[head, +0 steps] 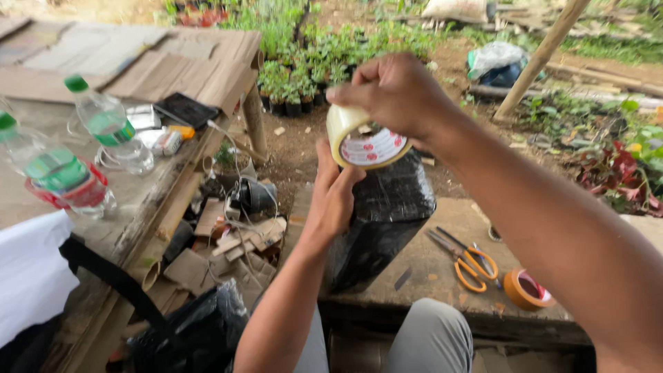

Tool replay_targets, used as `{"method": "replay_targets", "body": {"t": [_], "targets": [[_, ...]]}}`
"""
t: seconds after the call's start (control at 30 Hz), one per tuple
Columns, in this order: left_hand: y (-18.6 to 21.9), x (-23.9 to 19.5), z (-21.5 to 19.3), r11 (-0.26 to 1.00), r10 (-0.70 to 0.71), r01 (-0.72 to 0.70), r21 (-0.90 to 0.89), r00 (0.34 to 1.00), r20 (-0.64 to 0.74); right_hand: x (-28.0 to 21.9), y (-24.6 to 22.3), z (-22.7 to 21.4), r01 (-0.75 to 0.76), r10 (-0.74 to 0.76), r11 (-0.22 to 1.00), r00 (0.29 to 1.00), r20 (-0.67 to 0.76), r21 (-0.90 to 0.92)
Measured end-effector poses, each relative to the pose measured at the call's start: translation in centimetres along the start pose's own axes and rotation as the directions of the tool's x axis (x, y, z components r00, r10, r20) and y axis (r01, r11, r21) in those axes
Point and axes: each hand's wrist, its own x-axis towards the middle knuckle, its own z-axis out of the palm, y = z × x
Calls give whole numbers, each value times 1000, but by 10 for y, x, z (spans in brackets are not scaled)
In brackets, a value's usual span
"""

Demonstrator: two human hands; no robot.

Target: The person sits at a wooden workbench and wraps a long black rectangular package with clear packing tape. They repeatedly pull tape from a roll, press it onto the package, and smooth it down to secure the wrapping.

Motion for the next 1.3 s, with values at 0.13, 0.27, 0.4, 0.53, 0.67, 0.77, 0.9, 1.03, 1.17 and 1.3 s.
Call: {"method": "replay_targets", "body": {"t": [0.13,0.27,0.4,0.53,0.67,0.77,0.9,1.03,1.17,1.3], "targets": [[8,-6,-10,995,-88,92,-37,992,93,5,5,-2,9,-13,999,998,69,50],[21,0,-12,991,-79,91,-95,989,124,-1,-5,-20,83,-44,958,988,145,-276],[22,1,-24,935,-248,271,-230,961,127,-13,-12,-37,71,9,864,988,157,-498],[22,-6,-33,926,-185,242,-291,960,208,-30,-14,-44,43,40,928,976,215,-371],[34,-13,-46,936,-150,229,-268,947,284,-52,-8,-43,-23,62,982,977,206,-189],[48,-21,-61,938,-223,299,-175,908,355,-67,-9,-46,16,12,995,963,268,-103],[56,-25,-74,947,-234,294,-127,907,350,-85,0,-50,56,-32,994,972,233,-98],[47,-18,-77,935,-292,347,-72,868,401,-87,15,-44,13,-13,1000,997,74,1],[29,-11,-76,885,-303,413,-215,861,408,-88,15,-40,-20,20,1000,999,45,-1],[2,-18,-60,879,-332,348,-325,937,107,-89,8,-38,-15,15,1000,999,28,-9]]}}
